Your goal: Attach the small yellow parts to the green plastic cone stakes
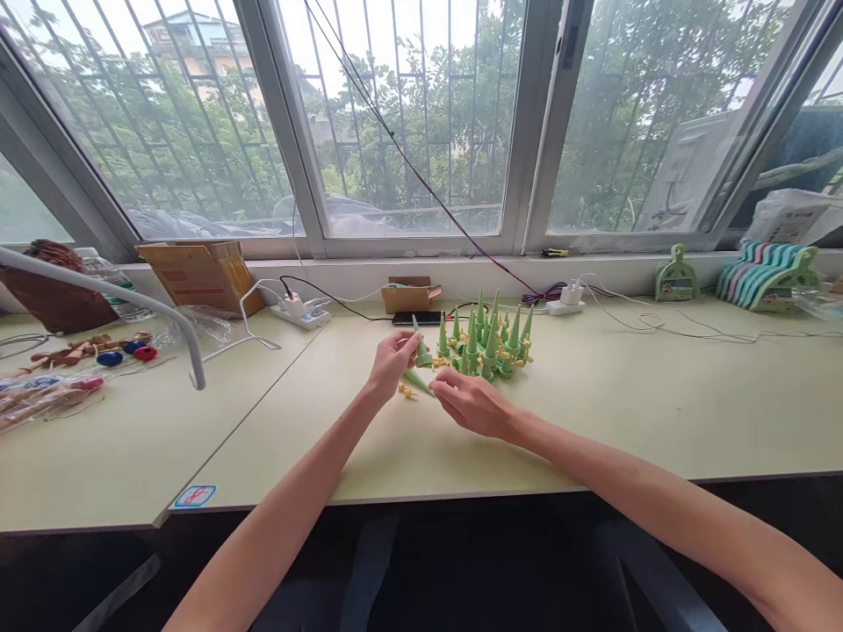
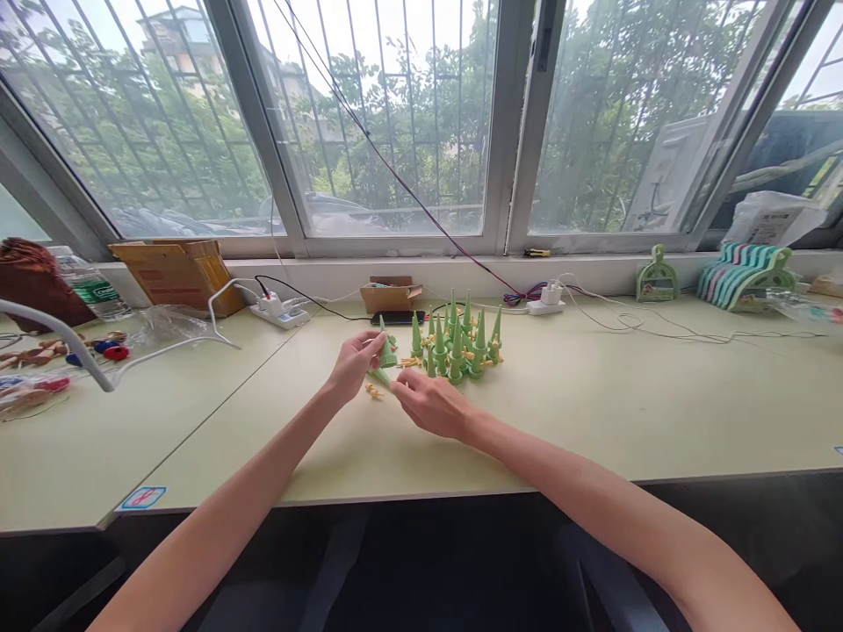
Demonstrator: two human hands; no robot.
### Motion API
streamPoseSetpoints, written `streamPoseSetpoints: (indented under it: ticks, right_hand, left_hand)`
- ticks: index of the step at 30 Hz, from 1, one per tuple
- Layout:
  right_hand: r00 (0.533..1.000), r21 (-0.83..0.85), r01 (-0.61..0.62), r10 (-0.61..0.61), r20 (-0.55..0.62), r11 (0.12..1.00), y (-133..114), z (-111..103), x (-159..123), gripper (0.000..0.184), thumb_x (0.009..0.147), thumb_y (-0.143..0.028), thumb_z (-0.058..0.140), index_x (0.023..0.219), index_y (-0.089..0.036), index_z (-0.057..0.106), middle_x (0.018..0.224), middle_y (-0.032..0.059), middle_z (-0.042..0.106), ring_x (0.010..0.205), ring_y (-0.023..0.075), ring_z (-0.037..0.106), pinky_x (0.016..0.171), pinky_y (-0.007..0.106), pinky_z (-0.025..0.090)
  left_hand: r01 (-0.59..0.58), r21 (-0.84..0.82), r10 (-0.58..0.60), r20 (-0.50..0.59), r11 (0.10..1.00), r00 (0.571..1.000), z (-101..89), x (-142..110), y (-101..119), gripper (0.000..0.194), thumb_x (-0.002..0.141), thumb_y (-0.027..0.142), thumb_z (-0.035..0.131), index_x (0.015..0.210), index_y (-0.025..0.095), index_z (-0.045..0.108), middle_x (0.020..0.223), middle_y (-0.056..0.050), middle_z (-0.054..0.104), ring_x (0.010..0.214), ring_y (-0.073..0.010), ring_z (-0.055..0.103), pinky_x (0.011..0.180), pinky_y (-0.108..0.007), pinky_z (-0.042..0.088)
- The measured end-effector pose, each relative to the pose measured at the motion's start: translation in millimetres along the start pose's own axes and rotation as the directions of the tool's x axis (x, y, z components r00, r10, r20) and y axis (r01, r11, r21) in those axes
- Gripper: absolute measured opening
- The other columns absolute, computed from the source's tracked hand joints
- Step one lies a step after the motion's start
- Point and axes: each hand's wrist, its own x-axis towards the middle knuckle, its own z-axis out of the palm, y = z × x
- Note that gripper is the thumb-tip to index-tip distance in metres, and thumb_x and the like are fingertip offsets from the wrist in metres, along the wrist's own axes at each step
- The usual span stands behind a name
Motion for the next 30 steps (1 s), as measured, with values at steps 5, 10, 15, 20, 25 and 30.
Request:
streamPoseSetpoints:
  ticks: [5,10,15,20,25,30]
  right_hand:
    - [0.995,0.163,-0.009,0.026,-0.099,0.987,5.9,-0.3,-17.9,0.025,0.100,-0.018,0.032,0.113,-0.018,0.054,0.104,0.0086,0.056,0.079,0.0132,0.055,0.068,0.024,0.046]
    - [0.954,0.342,-0.109,0.195,-0.228,0.933,-1.9,2.3,-12.5,0.022,0.101,-0.021,0.035,0.110,-0.020,0.056,0.103,0.0082,0.055,0.090,0.0150,0.056,0.079,0.028,0.049]
    - [0.943,0.393,-0.123,0.231,-0.240,0.911,-6.4,3.0,-10.3,0.020,0.100,-0.022,0.037,0.105,-0.019,0.056,0.100,0.0077,0.055,0.088,0.0153,0.056,0.080,0.028,0.050]
    - [0.907,0.439,-0.166,0.311,-0.283,0.883,-1.7,2.7,-11.3,0.016,0.099,-0.020,0.040,0.101,-0.020,0.056,0.097,0.0064,0.055,0.084,0.0148,0.056,0.077,0.028,0.050]
    - [0.881,0.508,-0.164,0.358,-0.310,0.845,1.6,5.4,-10.8,0.014,0.099,-0.022,0.041,0.097,-0.022,0.055,0.095,0.0054,0.054,0.077,0.0142,0.055,0.068,0.027,0.052]
    - [0.879,0.539,-0.171,0.375,-0.295,0.825,0.4,5.5,-11.1,0.014,0.099,-0.023,0.042,0.095,-0.023,0.055,0.094,0.0047,0.053,0.074,0.0135,0.054,0.063,0.026,0.052]
  left_hand:
    - [0.054,0.069,-0.066,0.196,0.996,0.978,4.2,-7.3,4.8,0.039,0.070,0.050,0.075,0.077,0.018,0.054,0.065,-0.002,0.064,0.043,-0.0066,0.043,0.041,-0.021,0.028]
    - [0.015,0.154,-0.059,0.291,0.988,0.955,5.3,-10.4,4.5,0.040,0.072,0.050,0.073,0.075,0.018,0.049,0.070,-0.004,0.067,0.041,-0.0057,0.042,0.039,-0.020,0.028]
    - [-0.032,0.220,-0.048,0.351,0.975,0.935,4.3,-11.5,0.9,0.036,0.075,0.050,0.070,0.079,0.019,0.054,0.065,-0.001,0.062,0.041,-0.0063,0.043,0.039,-0.020,0.034]
    - [-0.002,0.253,-0.111,0.432,0.967,0.895,5.9,-15.2,7.1,0.037,0.075,0.051,0.071,0.084,0.017,0.058,0.064,0.000,0.058,0.048,-0.0097,0.054,0.046,-0.024,0.046]
    - [0.008,0.293,-0.139,0.431,0.956,0.891,7.1,-17.2,11.7,0.041,0.073,0.052,0.072,0.081,0.014,0.059,0.058,0.002,0.056,0.049,-0.0095,0.056,0.049,-0.023,0.047]
    - [-0.002,0.329,-0.127,0.368,0.944,0.921,10.5,-19.1,12.2,0.040,0.069,0.049,0.076,0.072,0.014,0.057,0.050,0.004,0.052,0.045,-0.0083,0.052,0.042,-0.019,0.041]
